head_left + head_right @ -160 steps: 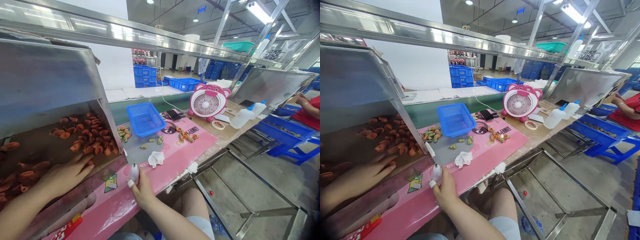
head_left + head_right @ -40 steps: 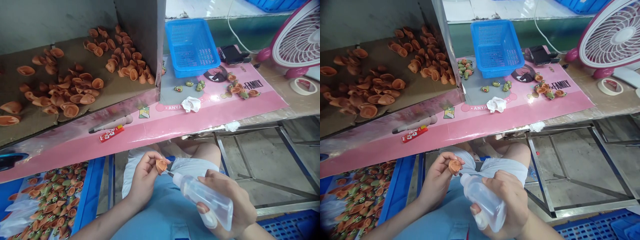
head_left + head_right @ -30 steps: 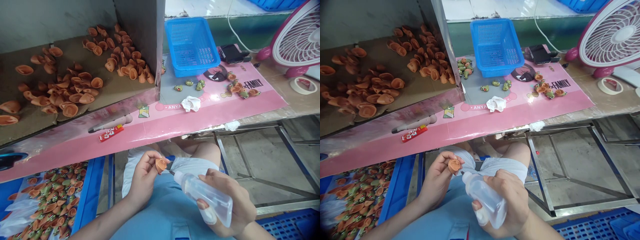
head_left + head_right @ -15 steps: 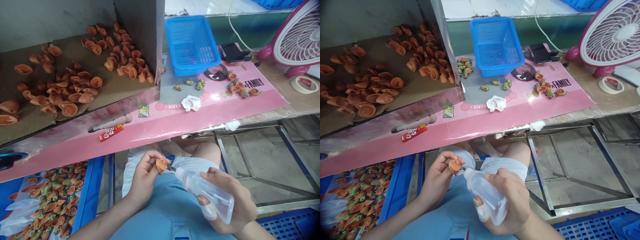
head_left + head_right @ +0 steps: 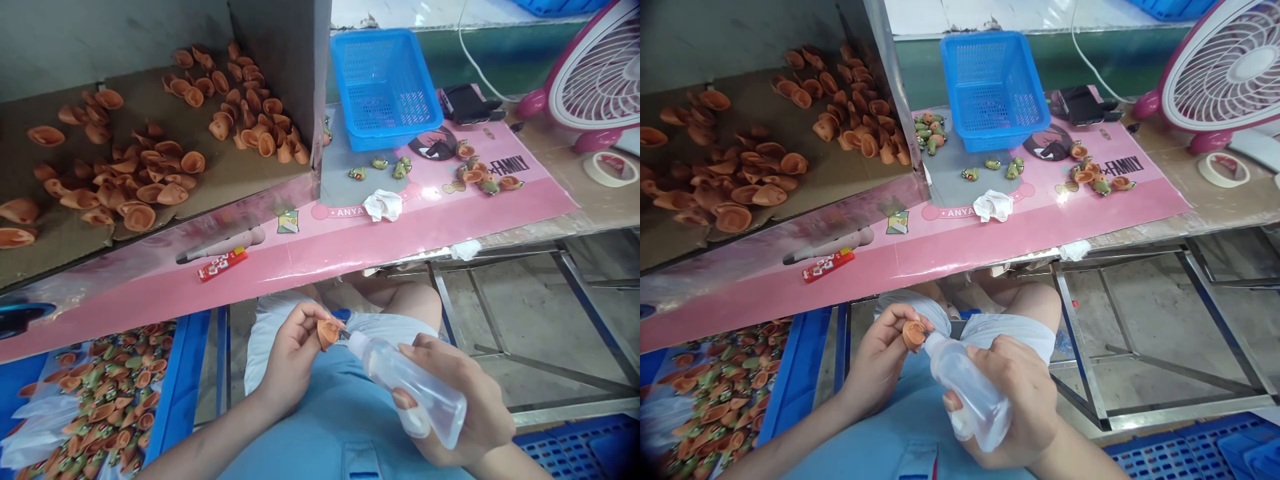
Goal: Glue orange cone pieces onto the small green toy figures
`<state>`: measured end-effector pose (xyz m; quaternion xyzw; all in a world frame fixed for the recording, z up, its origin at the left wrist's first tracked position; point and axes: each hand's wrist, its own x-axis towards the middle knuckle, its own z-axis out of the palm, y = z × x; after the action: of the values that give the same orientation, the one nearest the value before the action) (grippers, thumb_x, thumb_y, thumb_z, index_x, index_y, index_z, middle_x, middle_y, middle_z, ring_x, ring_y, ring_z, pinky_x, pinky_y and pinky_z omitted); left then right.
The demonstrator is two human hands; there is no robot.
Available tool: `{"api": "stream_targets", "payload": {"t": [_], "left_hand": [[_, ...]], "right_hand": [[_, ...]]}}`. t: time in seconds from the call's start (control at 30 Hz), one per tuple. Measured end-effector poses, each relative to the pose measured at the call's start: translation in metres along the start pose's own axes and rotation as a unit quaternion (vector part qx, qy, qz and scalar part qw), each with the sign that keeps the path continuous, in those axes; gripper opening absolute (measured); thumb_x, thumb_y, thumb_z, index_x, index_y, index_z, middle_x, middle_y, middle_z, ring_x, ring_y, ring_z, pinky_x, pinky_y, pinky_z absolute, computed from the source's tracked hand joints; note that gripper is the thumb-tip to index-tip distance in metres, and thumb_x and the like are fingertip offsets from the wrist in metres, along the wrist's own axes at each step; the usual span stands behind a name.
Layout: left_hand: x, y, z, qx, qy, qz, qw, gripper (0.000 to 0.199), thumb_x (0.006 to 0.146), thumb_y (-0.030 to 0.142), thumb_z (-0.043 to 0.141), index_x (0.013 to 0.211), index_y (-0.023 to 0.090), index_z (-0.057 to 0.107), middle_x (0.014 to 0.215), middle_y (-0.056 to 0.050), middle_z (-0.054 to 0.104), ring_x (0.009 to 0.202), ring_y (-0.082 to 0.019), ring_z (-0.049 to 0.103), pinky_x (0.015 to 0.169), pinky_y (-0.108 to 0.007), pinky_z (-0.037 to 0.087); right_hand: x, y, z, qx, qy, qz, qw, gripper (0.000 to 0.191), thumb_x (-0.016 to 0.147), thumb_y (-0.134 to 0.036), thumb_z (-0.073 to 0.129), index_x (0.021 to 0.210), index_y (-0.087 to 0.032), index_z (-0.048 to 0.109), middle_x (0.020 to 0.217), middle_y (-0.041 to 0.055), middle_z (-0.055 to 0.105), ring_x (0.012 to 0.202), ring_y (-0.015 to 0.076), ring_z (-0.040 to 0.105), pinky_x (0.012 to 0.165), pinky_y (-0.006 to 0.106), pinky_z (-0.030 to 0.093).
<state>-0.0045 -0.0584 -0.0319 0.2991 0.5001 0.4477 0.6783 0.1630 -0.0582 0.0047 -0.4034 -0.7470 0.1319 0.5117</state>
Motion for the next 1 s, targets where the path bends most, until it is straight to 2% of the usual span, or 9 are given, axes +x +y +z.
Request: {"api": "stream_targets", "payload": {"t": [0.23,0.47,0.67,1.0], "left_hand": [[0.0004,0.001,-0.0004,-0.002,0.011,-0.003,1.0,0.004,0.079,0.019,0.054,0.08,0.02,0.05,0.079,0.0,0.061,0.068,-0.011,0.05,0.058,-0.021,0.035],[-0.0001,0.0011,-0.0009,-0.02,0.009,-0.011,1.0,0.007,0.077,0.02,0.057,0.08,0.02,0.051,0.078,-0.001,0.061,0.07,-0.013,0.052,0.059,-0.022,0.036],[0.0002,-0.0001,-0.0016,-0.039,-0.003,-0.007,0.999,0.008,0.076,0.021,0.058,0.08,0.02,0.051,0.076,-0.001,0.061,0.07,-0.013,0.053,0.062,-0.022,0.037],[0.0,0.0005,-0.0011,-0.034,-0.007,-0.008,0.999,0.006,0.077,0.02,0.057,0.079,0.021,0.051,0.075,0.0,0.061,0.07,-0.012,0.052,0.064,-0.022,0.037]], "right_hand": [[0.0013,-0.0004,0.0015,0.018,0.014,-0.01,1.0,0.026,0.068,-0.015,0.055,0.093,-0.008,0.054,0.059,0.0019,0.052,0.049,0.015,0.05,0.037,0.028,0.039],[-0.0003,-0.0021,0.0014,0.013,-0.024,0.009,1.0,0.021,0.07,-0.018,0.055,0.09,-0.01,0.054,0.059,0.0021,0.054,0.051,0.0158,0.051,0.038,0.028,0.04],[-0.0035,-0.001,0.0001,0.026,-0.004,0.029,0.999,0.025,0.07,-0.022,0.055,0.093,-0.012,0.055,0.054,0.0006,0.049,0.051,0.0179,0.052,0.038,0.029,0.038],[-0.0038,-0.0017,0.0005,0.044,-0.008,0.036,0.998,0.026,0.071,-0.022,0.055,0.095,-0.012,0.055,0.055,0.0011,0.05,0.051,0.0179,0.052,0.038,0.029,0.039]]}}
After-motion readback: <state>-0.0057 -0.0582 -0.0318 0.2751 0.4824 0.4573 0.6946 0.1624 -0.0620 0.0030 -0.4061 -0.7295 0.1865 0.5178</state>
